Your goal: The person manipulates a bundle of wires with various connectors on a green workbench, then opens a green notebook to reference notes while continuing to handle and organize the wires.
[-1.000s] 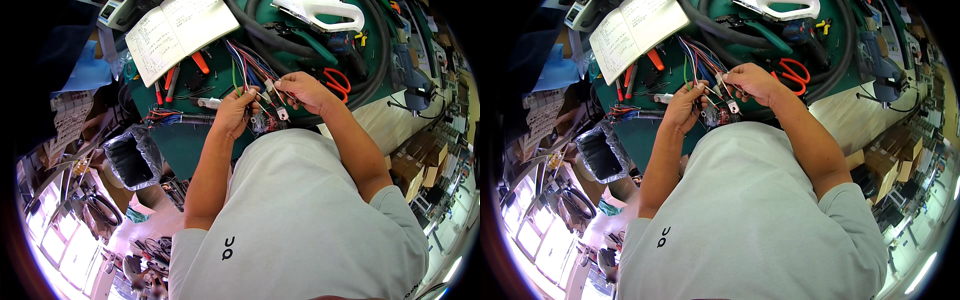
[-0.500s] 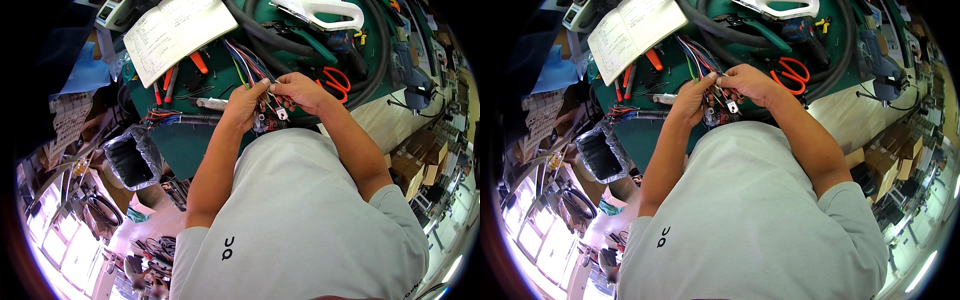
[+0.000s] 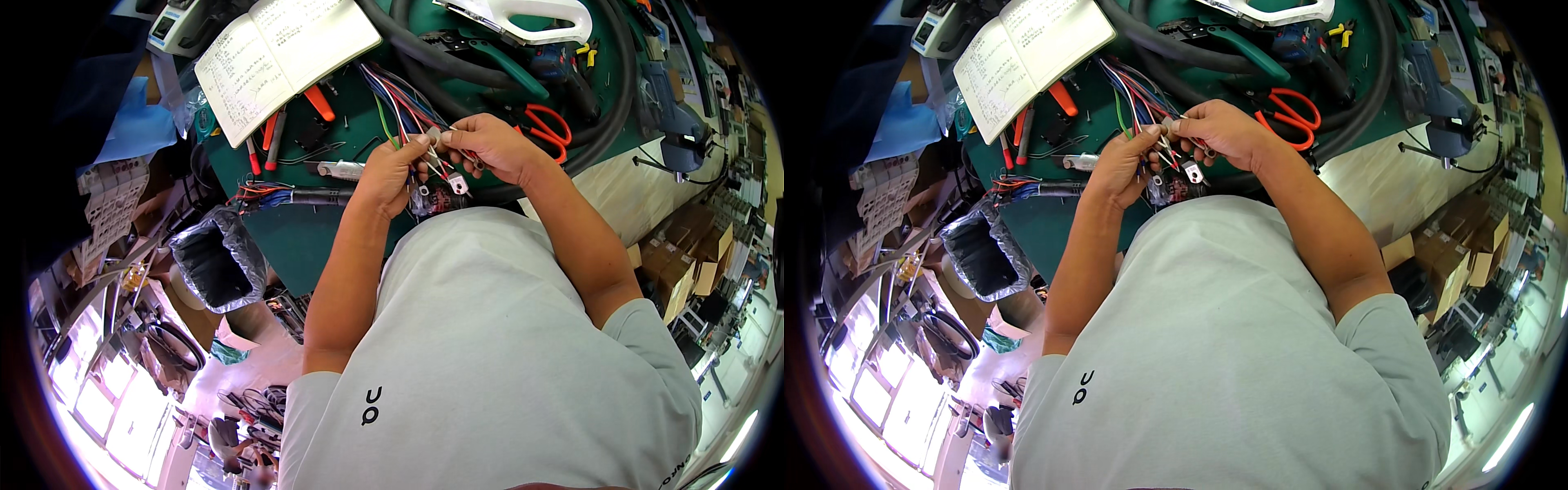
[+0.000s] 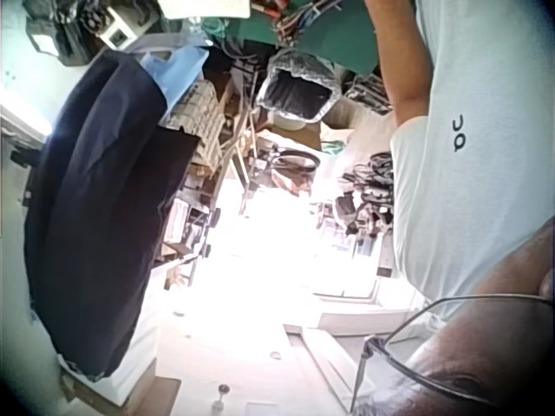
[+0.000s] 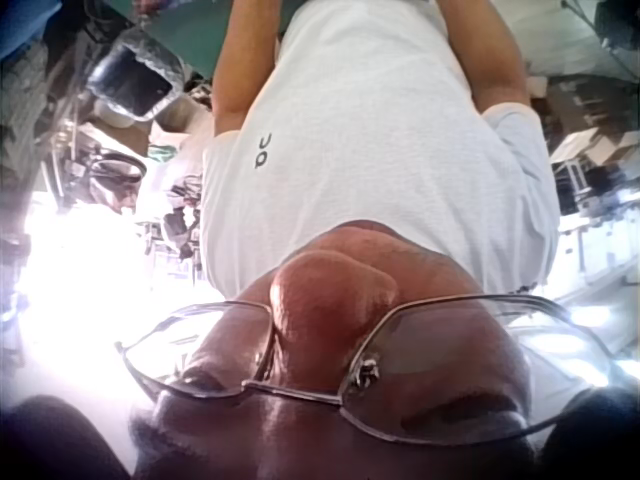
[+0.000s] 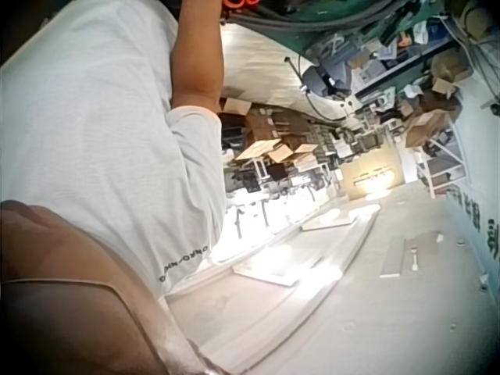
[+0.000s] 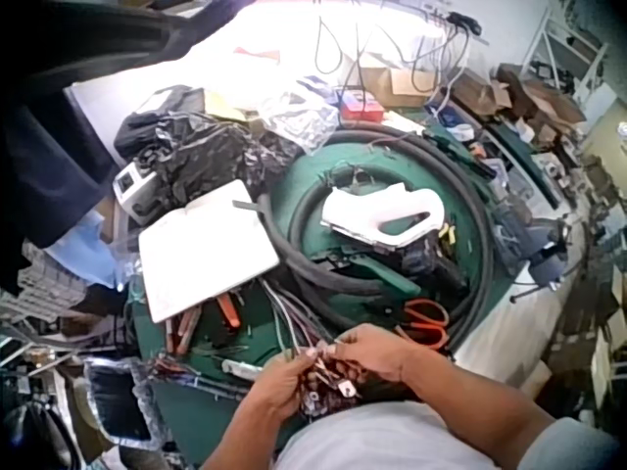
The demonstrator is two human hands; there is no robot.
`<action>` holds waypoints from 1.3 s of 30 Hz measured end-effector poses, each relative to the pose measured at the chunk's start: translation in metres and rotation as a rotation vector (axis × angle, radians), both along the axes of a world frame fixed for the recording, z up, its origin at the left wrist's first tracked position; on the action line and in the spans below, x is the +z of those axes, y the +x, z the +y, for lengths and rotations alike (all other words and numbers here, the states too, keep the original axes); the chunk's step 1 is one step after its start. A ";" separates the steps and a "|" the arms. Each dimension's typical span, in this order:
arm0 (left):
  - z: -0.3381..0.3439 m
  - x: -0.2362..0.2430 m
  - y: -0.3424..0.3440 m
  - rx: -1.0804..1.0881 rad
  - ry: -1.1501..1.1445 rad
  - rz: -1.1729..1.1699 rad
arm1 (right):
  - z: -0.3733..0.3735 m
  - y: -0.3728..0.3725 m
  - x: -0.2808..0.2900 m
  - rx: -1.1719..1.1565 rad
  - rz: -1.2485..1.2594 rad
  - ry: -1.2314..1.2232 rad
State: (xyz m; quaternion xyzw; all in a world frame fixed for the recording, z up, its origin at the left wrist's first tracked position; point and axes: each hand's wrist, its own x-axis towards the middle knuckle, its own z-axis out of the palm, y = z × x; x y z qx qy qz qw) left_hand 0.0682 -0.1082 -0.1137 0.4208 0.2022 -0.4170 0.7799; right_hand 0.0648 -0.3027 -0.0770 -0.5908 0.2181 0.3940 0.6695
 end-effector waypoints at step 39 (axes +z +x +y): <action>0.002 0.003 0.001 -0.025 -0.010 -0.014 | 0.004 -0.003 0.000 -0.044 0.003 0.082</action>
